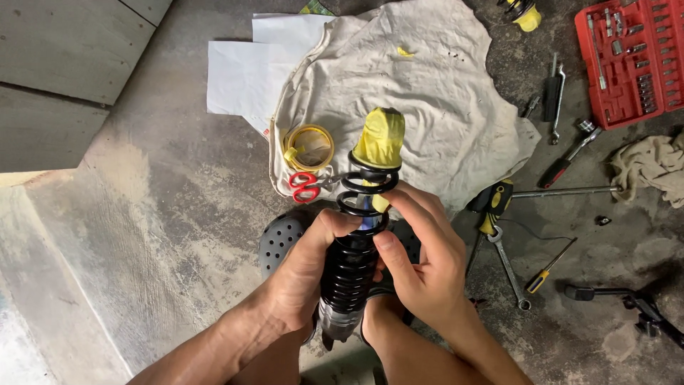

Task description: Applying yellow masking tape to a motorcycle rear shock absorber while preparing it for maintenance.

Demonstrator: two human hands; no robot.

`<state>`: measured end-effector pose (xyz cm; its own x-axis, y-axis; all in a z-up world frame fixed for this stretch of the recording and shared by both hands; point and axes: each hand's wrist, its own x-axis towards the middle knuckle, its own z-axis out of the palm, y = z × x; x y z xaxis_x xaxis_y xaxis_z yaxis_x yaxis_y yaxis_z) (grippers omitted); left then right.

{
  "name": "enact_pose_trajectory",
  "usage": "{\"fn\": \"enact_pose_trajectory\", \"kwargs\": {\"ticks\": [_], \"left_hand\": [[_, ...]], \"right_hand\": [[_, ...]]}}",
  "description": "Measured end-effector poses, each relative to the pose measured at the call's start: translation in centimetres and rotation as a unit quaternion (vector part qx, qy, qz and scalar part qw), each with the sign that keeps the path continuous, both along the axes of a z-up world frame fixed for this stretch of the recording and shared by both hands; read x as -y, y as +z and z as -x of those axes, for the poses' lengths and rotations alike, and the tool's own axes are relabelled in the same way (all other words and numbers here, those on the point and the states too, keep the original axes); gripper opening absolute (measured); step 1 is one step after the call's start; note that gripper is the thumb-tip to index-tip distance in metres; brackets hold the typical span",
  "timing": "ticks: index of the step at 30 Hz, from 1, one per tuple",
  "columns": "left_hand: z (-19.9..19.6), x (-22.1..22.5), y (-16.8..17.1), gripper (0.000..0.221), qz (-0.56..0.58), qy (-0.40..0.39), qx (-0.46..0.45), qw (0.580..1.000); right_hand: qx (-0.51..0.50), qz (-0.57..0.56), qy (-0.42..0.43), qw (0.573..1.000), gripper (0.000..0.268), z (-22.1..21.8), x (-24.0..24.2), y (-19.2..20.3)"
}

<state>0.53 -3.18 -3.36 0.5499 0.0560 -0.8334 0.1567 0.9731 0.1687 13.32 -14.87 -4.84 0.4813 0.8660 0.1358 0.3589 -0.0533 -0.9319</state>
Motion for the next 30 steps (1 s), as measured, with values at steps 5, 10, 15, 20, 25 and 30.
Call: {"fn": "enact_pose_trajectory", "kwargs": {"ticks": [5, 10, 15, 20, 25, 30], "left_hand": [[0.1, 0.2, -0.4, 0.043, -0.010, -0.007, 0.038, 0.999], [0.1, 0.3, -0.1, 0.041, -0.048, -0.012, 0.046, 0.998], [0.3, 0.8, -0.4, 0.041, -0.113, -0.053, 0.027, 0.992], [0.1, 0.9, -0.2, 0.043, -0.150, -0.045, 0.041, 0.987], [0.1, 1.2, -1.0, 0.045, -0.261, -0.076, -0.012, 0.962], [-0.3, 2.2, -1.3, 0.048, -0.402, -0.117, -0.023, 0.908]], "right_hand": [[0.171, 0.036, -0.022, 0.984, 0.037, 0.1, 0.0, 0.7], [0.247, 0.051, -0.002, 0.968, 0.035, 0.0, -0.5, 2.1], [0.261, 0.082, 0.031, 0.961, 0.040, -0.2, -0.8, 3.1], [0.270, 0.033, 0.003, 0.962, 0.041, -0.4, -0.6, 3.4], [-0.207, 0.002, -0.102, 0.973, 0.036, -0.4, 0.5, 0.4], [-0.424, 0.008, -0.096, 0.900, 0.033, 0.0, -0.7, -1.0]]}}
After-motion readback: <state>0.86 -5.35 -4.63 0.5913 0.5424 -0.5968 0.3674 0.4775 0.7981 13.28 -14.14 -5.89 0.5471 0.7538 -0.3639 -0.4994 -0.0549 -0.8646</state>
